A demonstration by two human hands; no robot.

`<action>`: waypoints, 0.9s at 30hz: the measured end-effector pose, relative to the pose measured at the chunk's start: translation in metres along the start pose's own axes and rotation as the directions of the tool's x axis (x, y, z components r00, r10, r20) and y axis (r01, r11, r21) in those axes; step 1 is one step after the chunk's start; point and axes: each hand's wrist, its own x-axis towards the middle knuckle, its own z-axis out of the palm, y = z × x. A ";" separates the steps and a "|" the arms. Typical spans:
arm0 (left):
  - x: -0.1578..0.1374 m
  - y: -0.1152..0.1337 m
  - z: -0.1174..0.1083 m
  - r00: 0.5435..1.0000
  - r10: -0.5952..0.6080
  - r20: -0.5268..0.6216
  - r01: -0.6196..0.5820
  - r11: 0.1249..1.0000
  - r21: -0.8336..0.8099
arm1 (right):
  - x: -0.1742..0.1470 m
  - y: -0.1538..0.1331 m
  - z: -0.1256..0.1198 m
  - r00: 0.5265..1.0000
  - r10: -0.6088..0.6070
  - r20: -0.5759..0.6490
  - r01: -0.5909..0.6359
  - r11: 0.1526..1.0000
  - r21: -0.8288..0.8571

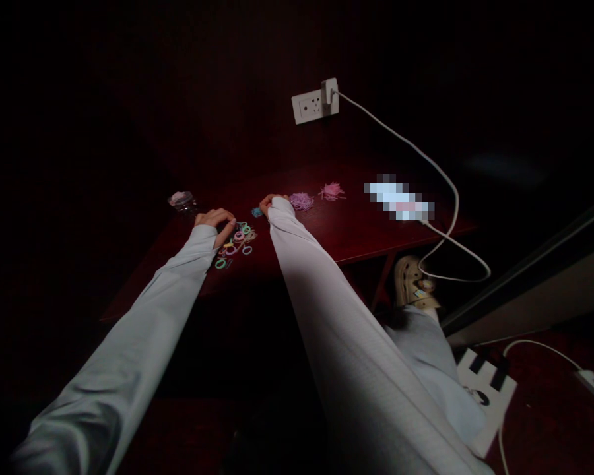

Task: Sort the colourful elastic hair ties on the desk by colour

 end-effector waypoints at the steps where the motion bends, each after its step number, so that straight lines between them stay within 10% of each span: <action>1: 0.000 0.000 0.000 1.000 -0.001 -0.003 0.001 1.000 -0.002 | -0.001 -0.002 -0.001 1.000 0.020 0.014 -0.020 1.000 0.000; 17: 0.001 -0.001 0.002 0.997 -0.058 -0.046 0.058 0.998 -0.002 | -0.013 -0.019 -0.001 0.930 -0.153 0.335 0.107 0.983 0.152; 27: 0.001 -0.002 0.000 0.998 -0.051 -0.038 0.050 0.999 -0.022 | -0.007 -0.014 0.006 0.934 -0.127 0.334 0.102 0.991 0.089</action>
